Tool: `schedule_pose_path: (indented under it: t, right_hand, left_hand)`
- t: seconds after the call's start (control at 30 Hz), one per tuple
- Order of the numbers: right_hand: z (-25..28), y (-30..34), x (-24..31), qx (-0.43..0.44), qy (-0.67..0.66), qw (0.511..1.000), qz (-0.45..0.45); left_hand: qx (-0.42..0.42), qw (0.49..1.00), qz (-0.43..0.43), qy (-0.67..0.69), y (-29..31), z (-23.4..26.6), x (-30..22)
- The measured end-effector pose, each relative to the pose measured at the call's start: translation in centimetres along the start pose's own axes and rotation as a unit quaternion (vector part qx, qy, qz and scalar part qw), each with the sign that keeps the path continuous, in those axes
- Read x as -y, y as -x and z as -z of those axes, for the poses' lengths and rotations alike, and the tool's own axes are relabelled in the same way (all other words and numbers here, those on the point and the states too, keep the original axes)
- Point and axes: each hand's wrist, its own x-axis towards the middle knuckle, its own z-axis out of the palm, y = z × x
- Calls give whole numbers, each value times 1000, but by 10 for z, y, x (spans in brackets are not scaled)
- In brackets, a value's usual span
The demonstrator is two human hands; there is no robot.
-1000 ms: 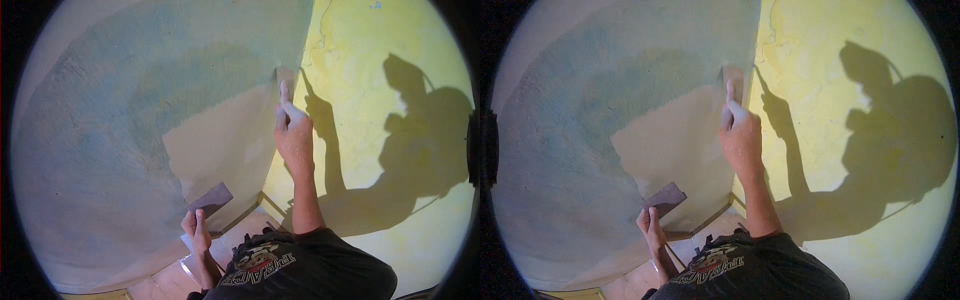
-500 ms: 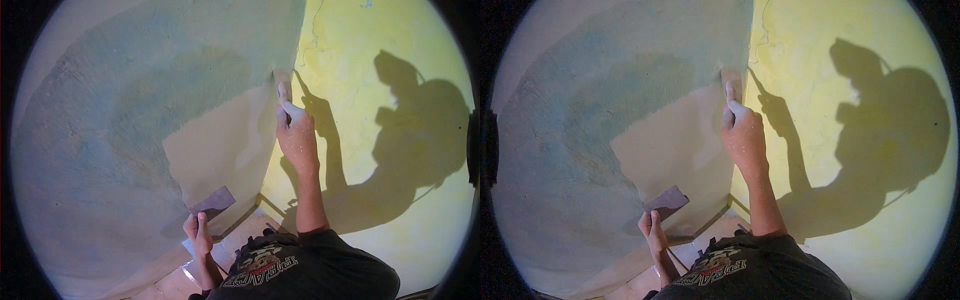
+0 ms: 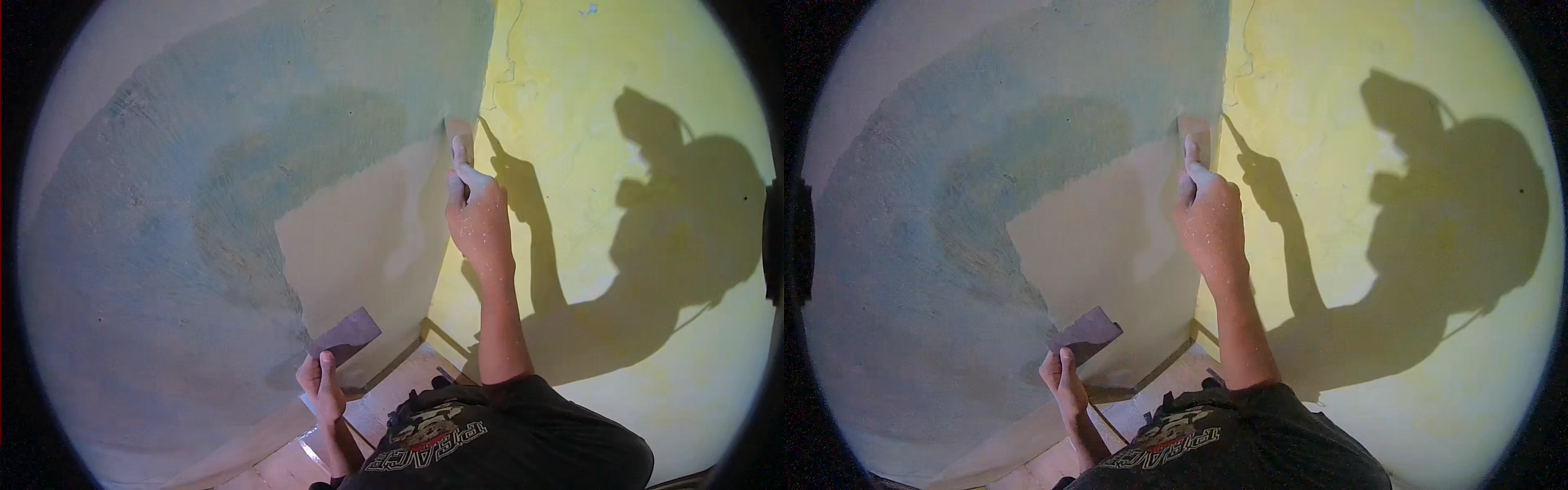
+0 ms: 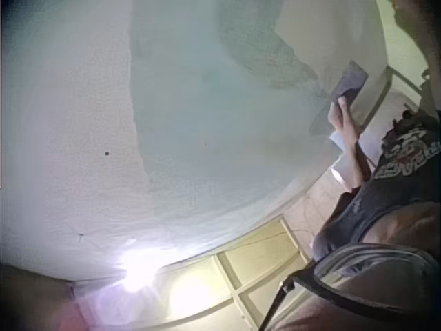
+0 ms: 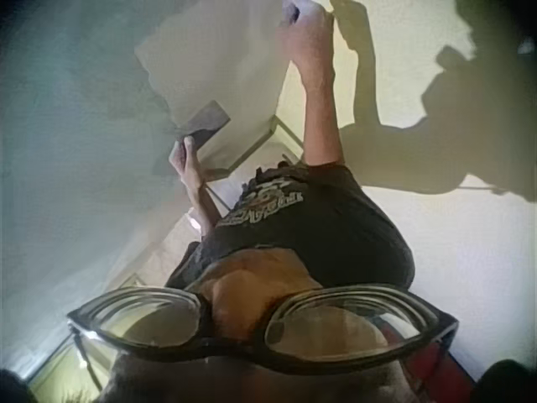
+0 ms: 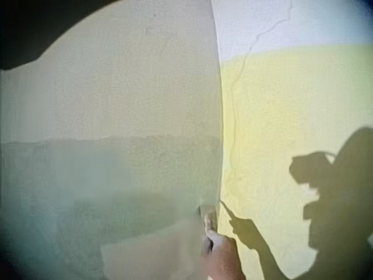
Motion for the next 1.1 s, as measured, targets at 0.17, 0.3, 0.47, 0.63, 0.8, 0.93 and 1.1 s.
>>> schedule_pose_path:
  t: [0.17, 0.3, 0.47, 0.63, 0.8, 0.93, 1.1]
  right_hand:
    - [-4, -4, -10, -9, -18, 1000, 2]
    - [-3, -3, -12, -14, -23, 999, 18]
    - [2, -9, -6, -23, -11, 1000, 13]
    - [0, -3, -12, 17, -28, 999, 2]
    - [-1, -6, -12, -12, -32, 999, 17]
    - [6, -10, -14, 23, -36, 999, 16]
    - [4, -10, -19, 25, -47, 998, 37]
  left_hand:
    - [-12, 1000, 17, 14, 7, 5, 6]
    - [-34, 999, 3, 9, 8, 6, 7]
    - [-39, 999, -21, -3, 8, -3, 1]
    - [-66, 997, -22, -18, 9, -7, -2]
    - [-61, 998, -30, -2, 12, -9, 5]
    - [-62, 998, -33, 0, 13, -7, 11]
    - [-52, 998, -36, 2, 8, -18, -1]
